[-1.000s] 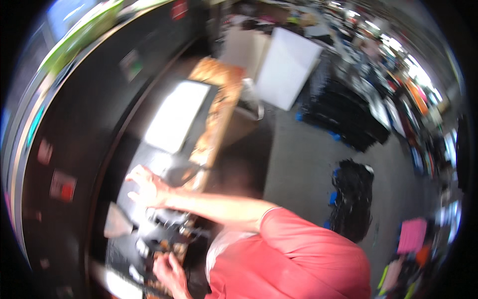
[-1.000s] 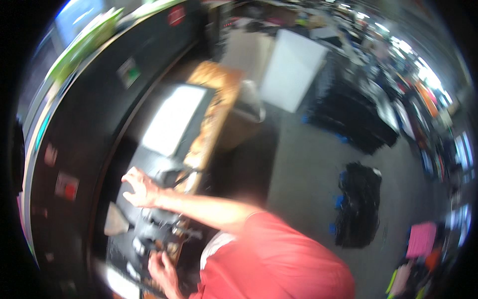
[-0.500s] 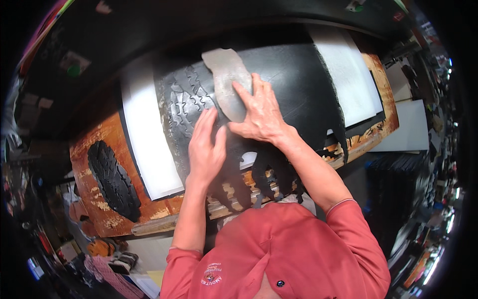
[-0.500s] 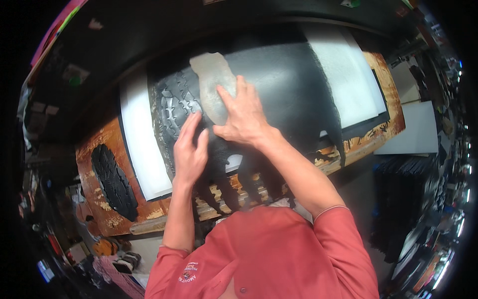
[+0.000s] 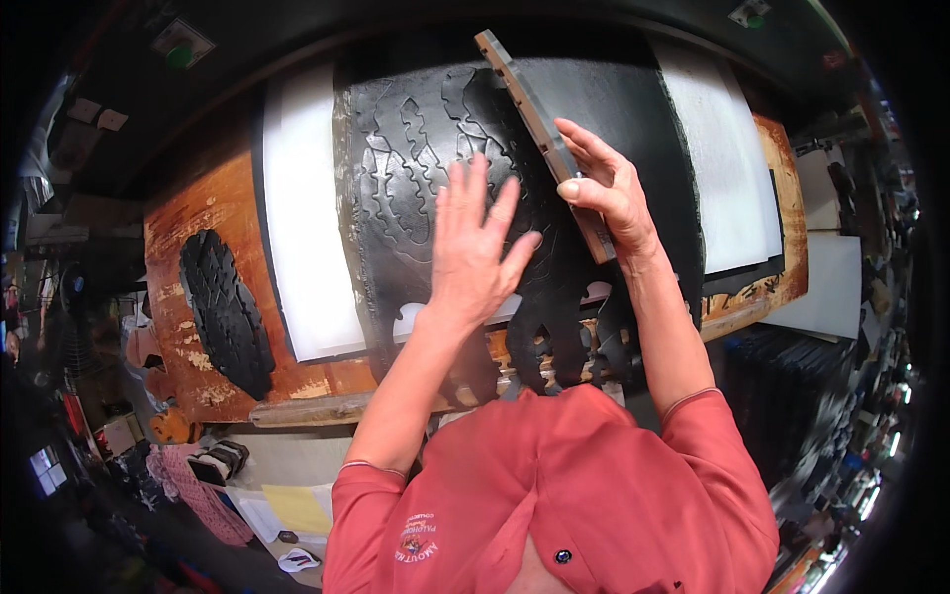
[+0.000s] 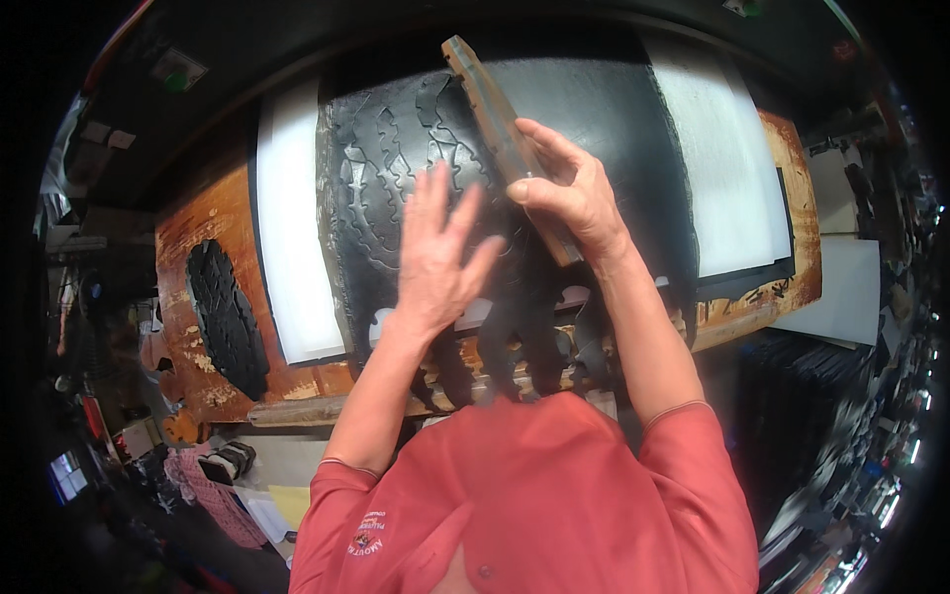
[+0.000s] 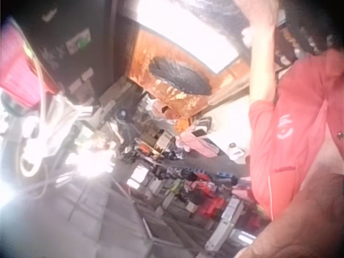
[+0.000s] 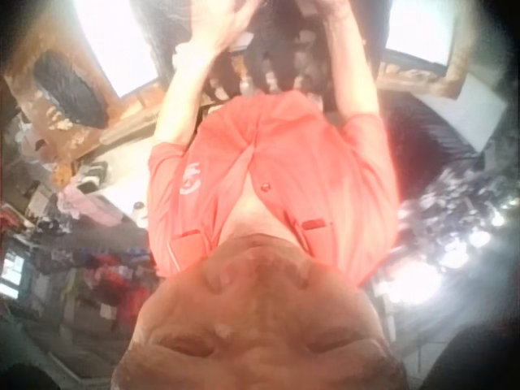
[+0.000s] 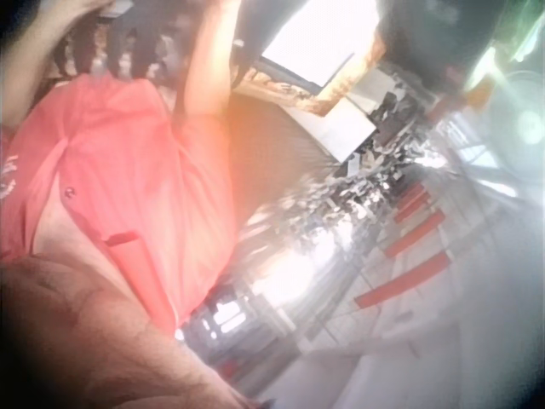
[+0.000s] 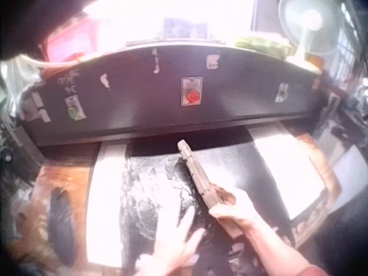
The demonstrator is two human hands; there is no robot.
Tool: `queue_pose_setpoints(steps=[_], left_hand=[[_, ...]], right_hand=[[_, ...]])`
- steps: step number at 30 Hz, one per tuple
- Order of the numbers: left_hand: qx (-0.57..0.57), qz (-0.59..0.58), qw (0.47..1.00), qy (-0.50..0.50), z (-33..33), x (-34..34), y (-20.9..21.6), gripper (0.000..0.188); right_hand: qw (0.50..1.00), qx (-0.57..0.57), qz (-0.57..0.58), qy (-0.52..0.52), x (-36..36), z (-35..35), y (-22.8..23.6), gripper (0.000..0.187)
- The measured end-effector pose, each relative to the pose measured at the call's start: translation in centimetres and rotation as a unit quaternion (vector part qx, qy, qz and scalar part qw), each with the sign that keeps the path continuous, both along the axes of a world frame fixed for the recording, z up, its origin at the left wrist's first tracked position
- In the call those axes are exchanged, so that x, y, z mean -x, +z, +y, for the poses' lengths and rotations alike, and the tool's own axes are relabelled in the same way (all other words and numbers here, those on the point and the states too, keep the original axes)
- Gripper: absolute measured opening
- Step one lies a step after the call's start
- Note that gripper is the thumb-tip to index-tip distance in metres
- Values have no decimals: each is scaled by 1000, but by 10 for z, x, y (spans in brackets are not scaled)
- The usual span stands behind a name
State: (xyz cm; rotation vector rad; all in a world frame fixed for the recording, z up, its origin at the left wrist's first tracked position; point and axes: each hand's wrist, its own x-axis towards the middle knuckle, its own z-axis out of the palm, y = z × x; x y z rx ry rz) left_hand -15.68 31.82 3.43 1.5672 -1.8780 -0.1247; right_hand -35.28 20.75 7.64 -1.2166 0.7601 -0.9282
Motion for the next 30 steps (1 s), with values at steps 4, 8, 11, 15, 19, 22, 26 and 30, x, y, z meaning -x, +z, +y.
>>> queue_pose_setpoints(steps=[4,8,11,15,19,22,26,30], left_hand=[[-35,-84,996,-16,1,9,-3,75],[-41,-88,995,-9,1,5,-8,75],[-45,-83,995,-9,0,5,-9,76],[-47,-83,995,-11,-2,6,-8,75],[-49,-84,995,-13,-2,5,-8,75],[-50,-86,995,-21,-3,6,-8,73],[-53,-81,995,-23,-4,7,-6,72],[-48,-75,996,-11,-2,7,-3,71]], right_hand=[[988,-78,-128,-33,13,-4,-4,86],[996,44,-32,-71,45,-6,13,85],[985,103,86,-105,58,-5,19,95],[860,250,417,-157,45,9,-4,90],[790,387,453,-147,39,14,-32,84],[788,404,445,-134,45,11,-39,84],[786,415,438,-134,49,8,-40,85],[785,426,429,-134,48,9,-42,86]])
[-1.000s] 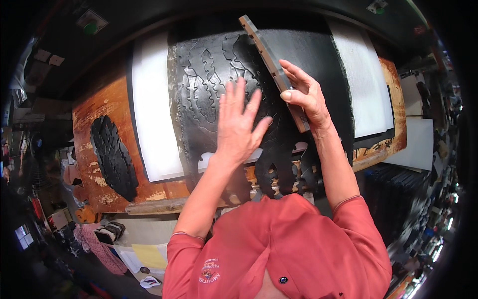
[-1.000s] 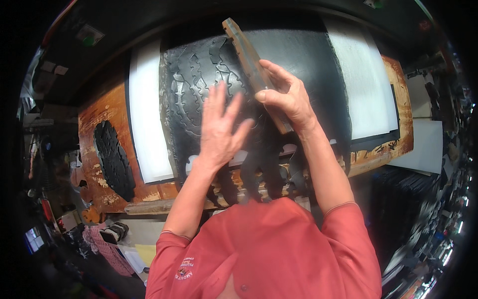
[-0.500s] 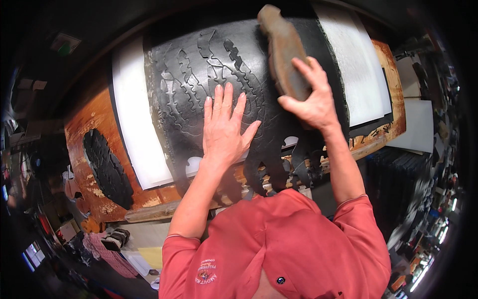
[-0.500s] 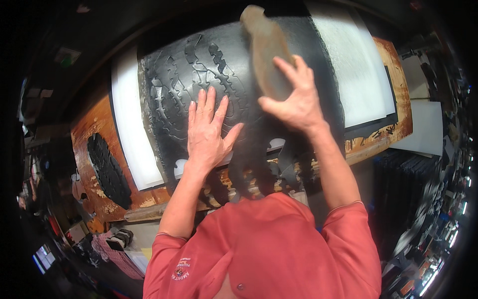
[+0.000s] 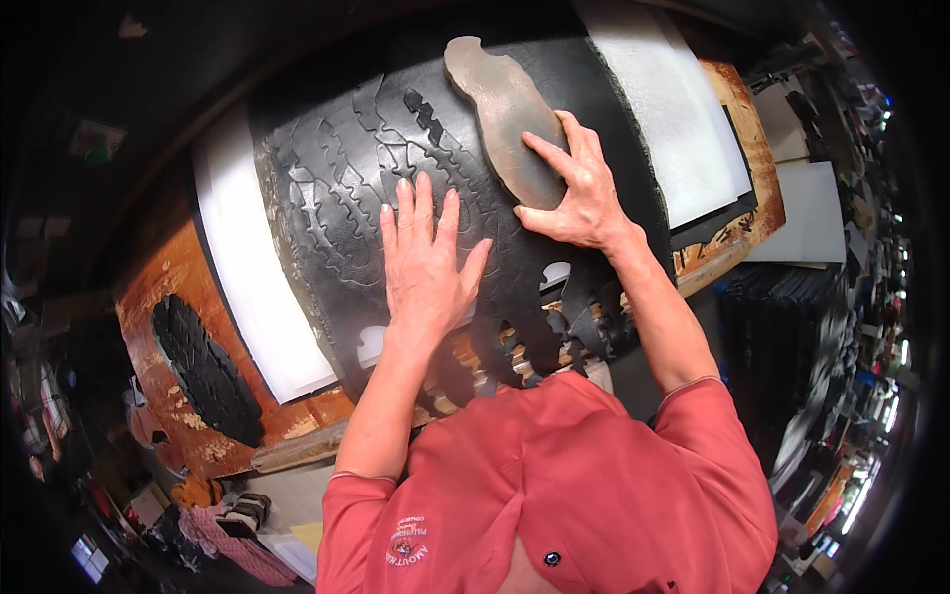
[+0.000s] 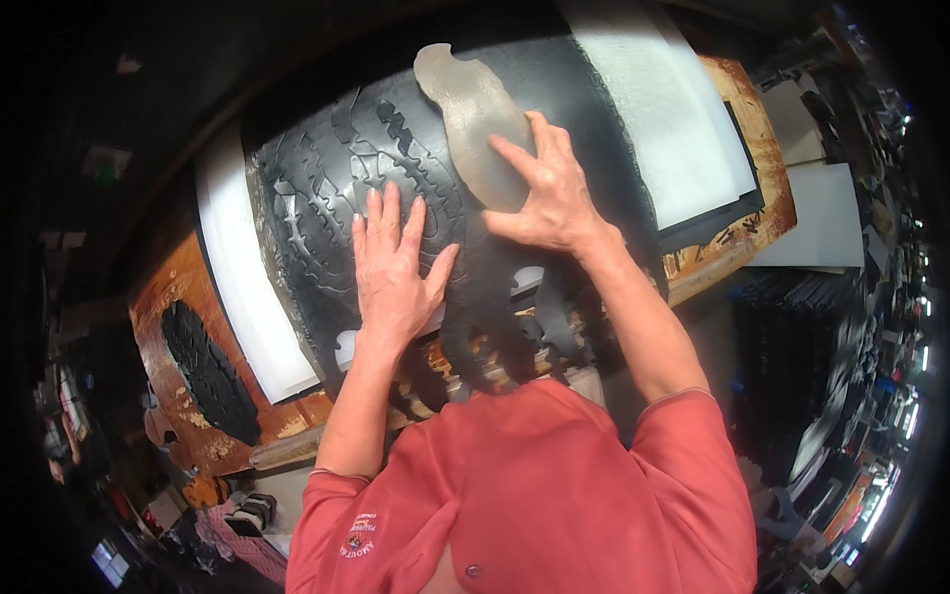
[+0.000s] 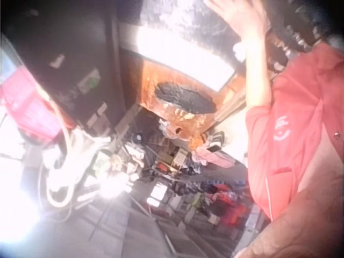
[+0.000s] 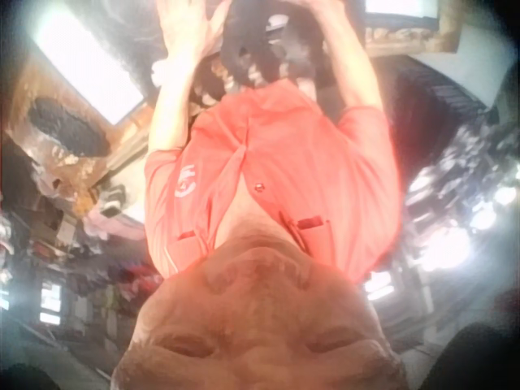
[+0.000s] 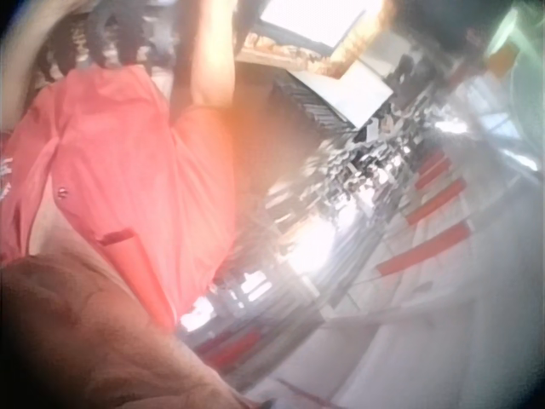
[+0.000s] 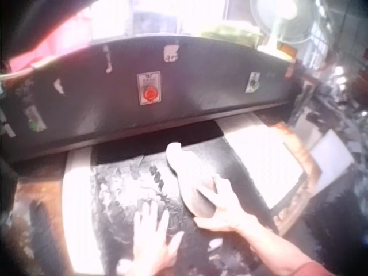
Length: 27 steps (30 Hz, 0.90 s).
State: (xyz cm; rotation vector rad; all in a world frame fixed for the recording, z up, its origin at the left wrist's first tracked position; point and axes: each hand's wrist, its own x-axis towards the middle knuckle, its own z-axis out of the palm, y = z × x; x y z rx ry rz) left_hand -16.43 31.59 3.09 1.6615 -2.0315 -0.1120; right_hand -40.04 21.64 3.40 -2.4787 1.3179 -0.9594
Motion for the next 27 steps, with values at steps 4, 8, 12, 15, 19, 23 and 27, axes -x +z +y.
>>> queue_pose_setpoints(steps=[4,8,12,15,19,23,27], left_hand=[[27,13,1000,0,0,1,-3,67],[74,52,996,-18,4,-5,1,58],[46,208,975,-61,56,-5,17,31],[-120,321,939,-4,123,16,18,7],[40,147,986,-67,141,46,-18,8],[100,94,988,-69,139,46,-37,13],[107,107,987,-53,141,44,-38,12]], right_hand=[[1000,-2,-1,6,2,-3,1,84],[1000,-3,-1,21,9,2,4,92],[996,-8,-85,-30,16,33,-1,90],[985,-28,-151,-72,15,50,-12,76],[984,6,-168,-59,12,43,-26,77],[975,-73,-209,-13,28,35,-23,78],[898,-69,-426,-85,96,21,14,25]])
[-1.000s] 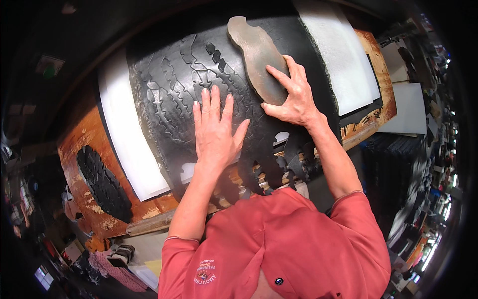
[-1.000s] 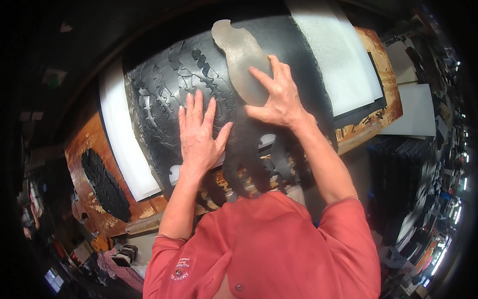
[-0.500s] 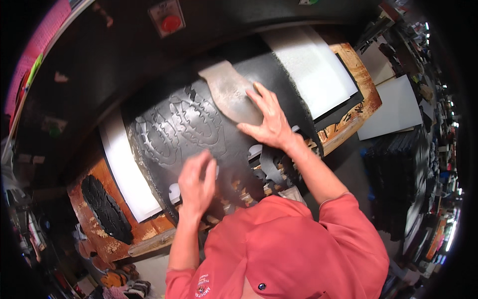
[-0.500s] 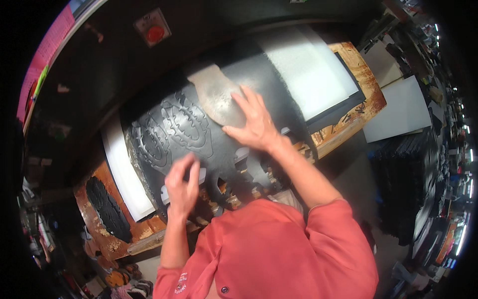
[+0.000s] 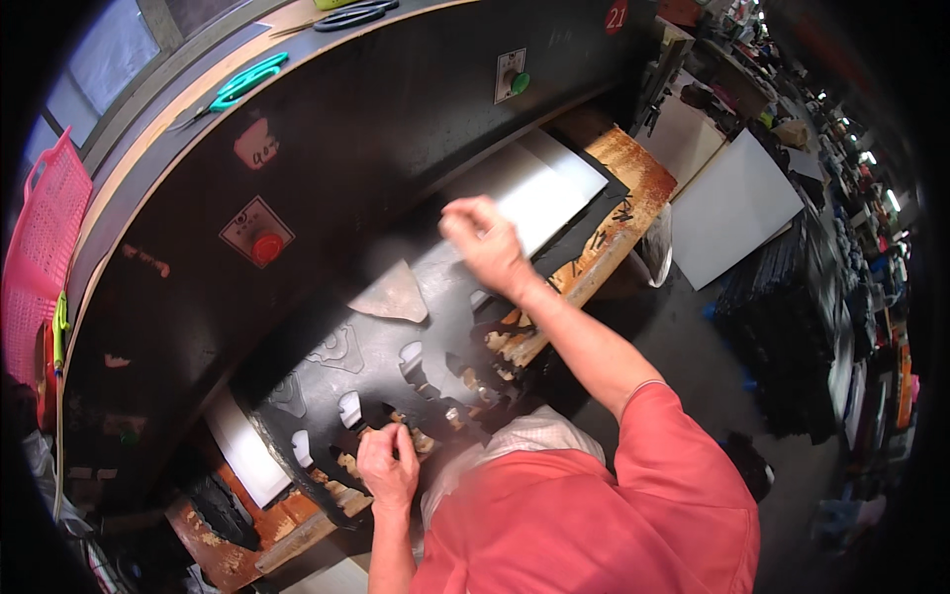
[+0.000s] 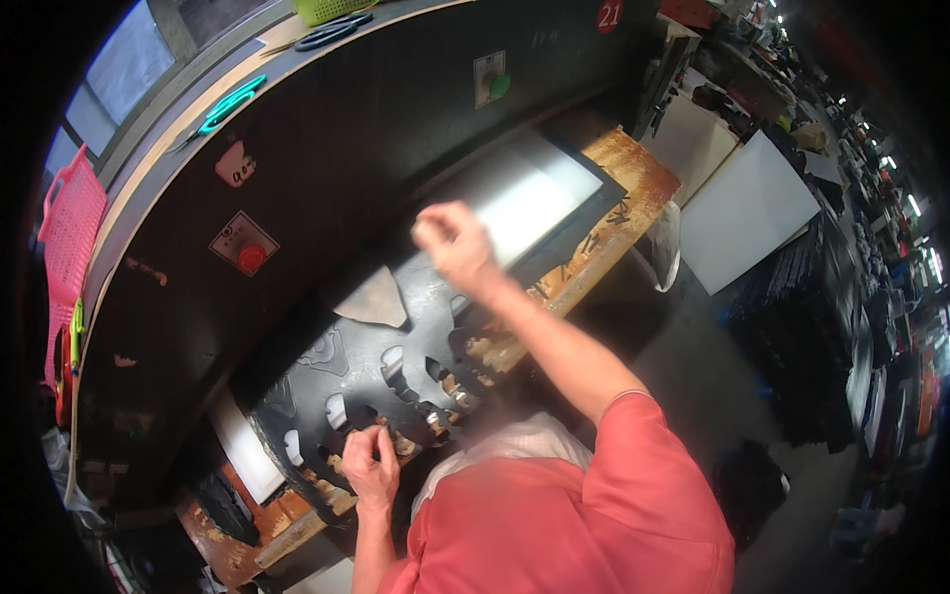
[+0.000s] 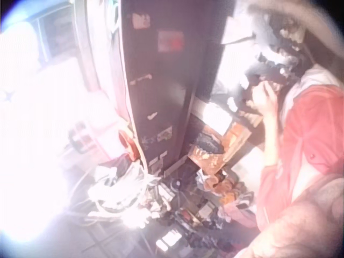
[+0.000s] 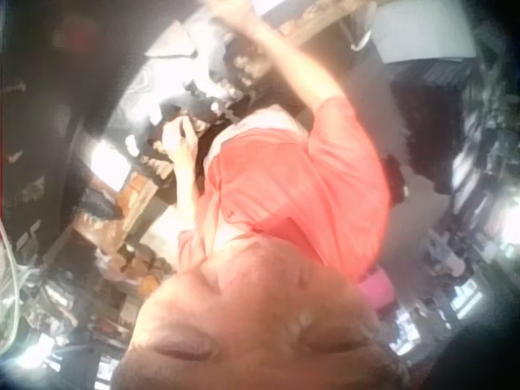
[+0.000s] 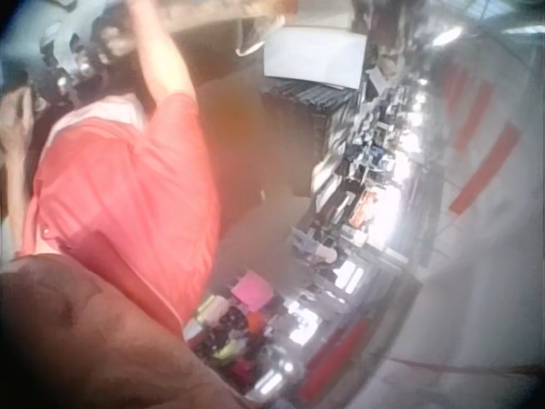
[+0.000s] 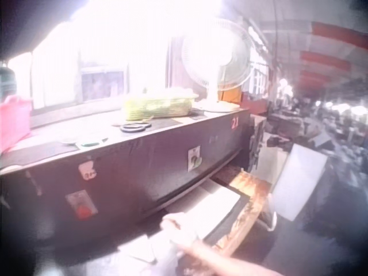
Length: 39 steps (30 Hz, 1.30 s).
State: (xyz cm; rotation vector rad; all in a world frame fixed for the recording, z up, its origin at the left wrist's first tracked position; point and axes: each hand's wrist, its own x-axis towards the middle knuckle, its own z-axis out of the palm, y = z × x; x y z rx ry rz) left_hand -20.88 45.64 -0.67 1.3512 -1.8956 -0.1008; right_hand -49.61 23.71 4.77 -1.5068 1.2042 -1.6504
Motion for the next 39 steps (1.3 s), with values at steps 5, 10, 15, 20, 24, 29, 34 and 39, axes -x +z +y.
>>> queue_pose_setpoints(steps=[5,10,15,20,24,29,34,39], left_hand=[[-23,52,997,60,4,1,-11,12],[-29,43,992,117,0,7,-9,14],[28,-26,992,122,-39,14,24,26],[-9,-55,987,151,-68,-5,31,33],[16,-78,986,145,-74,-12,30,34],[-29,-54,982,178,-71,-1,37,32],[-34,-29,983,178,-67,-1,35,25],[-12,-7,982,186,-67,3,35,22]], right_hand=[[965,123,-154,-173,106,-54,63,25],[961,157,60,-217,159,-85,73,23],[969,127,68,-201,191,-31,28,27],[904,183,302,-239,156,13,-50,22],[921,122,309,-201,149,6,-65,23],[881,26,449,-148,156,7,-50,26],[931,29,340,-128,157,8,-56,29],[936,47,332,-109,154,2,-68,23]])
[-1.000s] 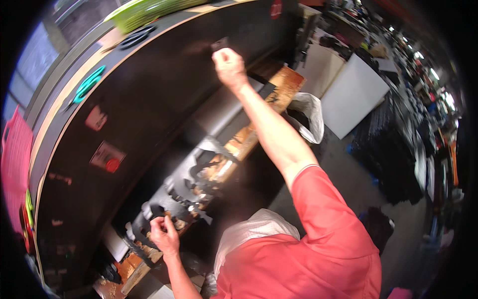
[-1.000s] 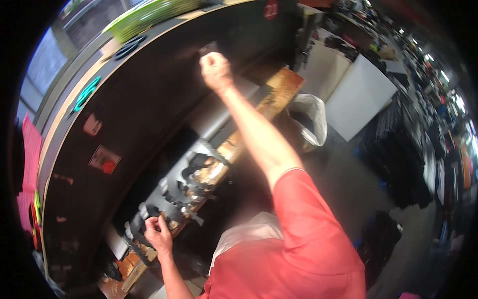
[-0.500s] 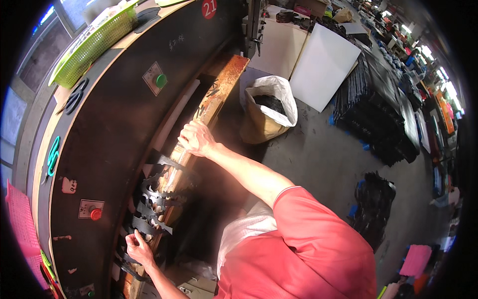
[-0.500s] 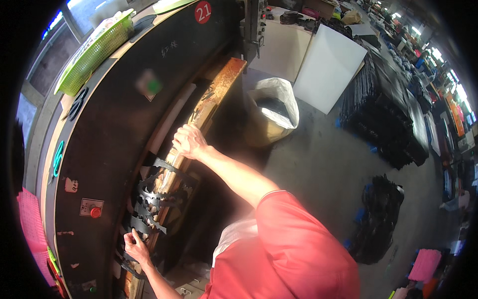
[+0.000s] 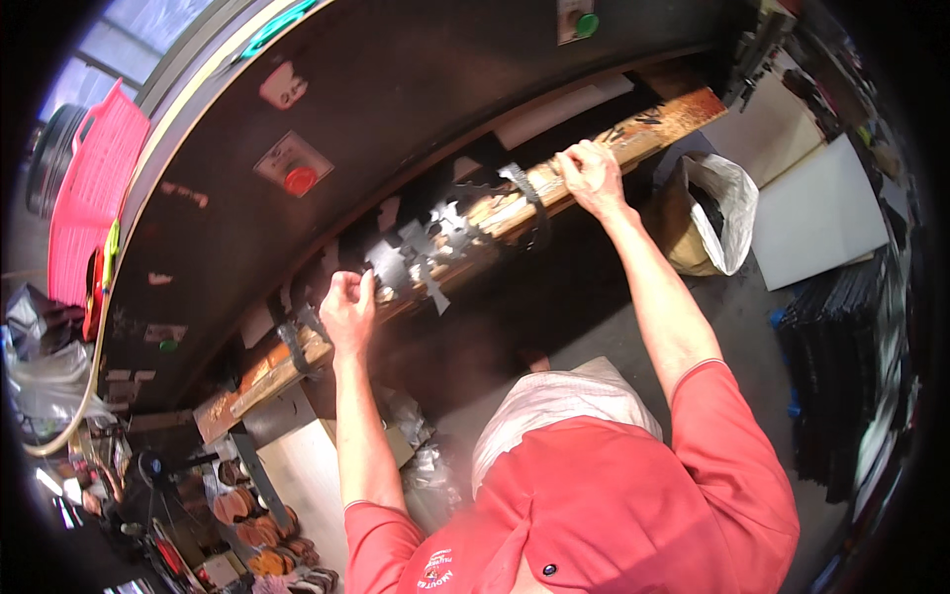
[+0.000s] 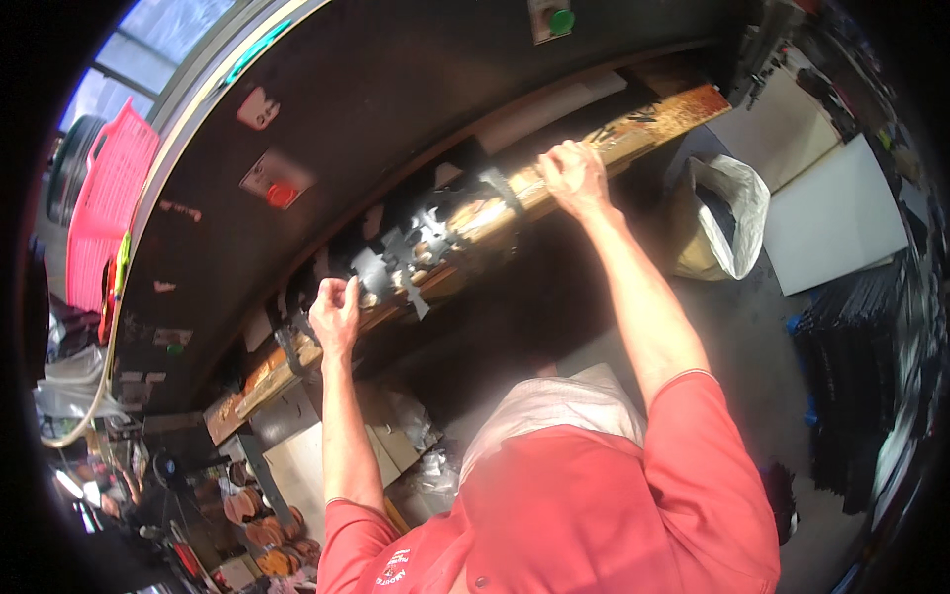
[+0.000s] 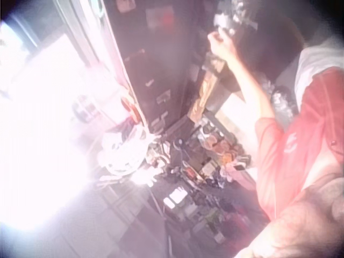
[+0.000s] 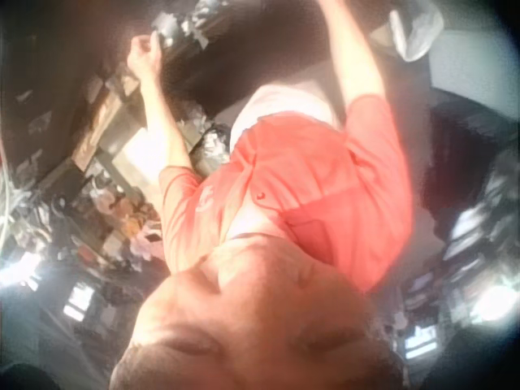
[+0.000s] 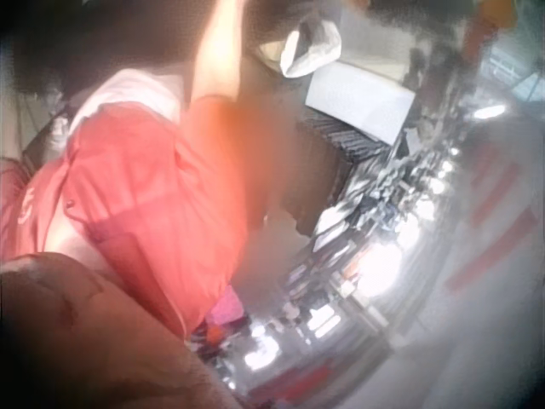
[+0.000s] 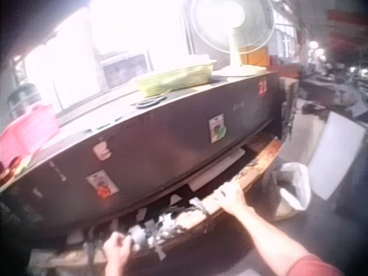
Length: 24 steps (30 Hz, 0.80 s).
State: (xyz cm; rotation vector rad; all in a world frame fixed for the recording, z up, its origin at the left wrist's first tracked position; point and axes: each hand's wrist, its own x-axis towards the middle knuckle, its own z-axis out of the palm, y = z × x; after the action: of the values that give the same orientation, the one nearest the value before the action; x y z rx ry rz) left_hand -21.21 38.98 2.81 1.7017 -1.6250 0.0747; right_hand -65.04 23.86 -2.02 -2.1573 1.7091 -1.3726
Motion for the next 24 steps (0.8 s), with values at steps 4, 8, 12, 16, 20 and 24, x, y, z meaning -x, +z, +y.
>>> queue_pose_setpoints(steps=[4,8,12,16,20,24], left_hand=[[-36,51,998,-6,3,5,6,22],[-69,78,995,-2,4,5,10,20],[-65,92,993,-23,2,2,11,19],[-62,121,989,-57,1,-3,12,19],[-89,268,959,-31,-3,-9,21,14],[-138,301,943,-19,-21,-12,49,11]], right_hand=[[1000,-17,5,-3,-2,2,-3,19],[1000,-9,22,0,-2,3,-2,13],[979,-146,-120,-80,-16,-4,9,24],[919,-244,-303,-65,-67,-20,44,20],[972,-159,-97,141,-151,-56,90,58],[953,-227,49,193,-235,-93,110,98]])
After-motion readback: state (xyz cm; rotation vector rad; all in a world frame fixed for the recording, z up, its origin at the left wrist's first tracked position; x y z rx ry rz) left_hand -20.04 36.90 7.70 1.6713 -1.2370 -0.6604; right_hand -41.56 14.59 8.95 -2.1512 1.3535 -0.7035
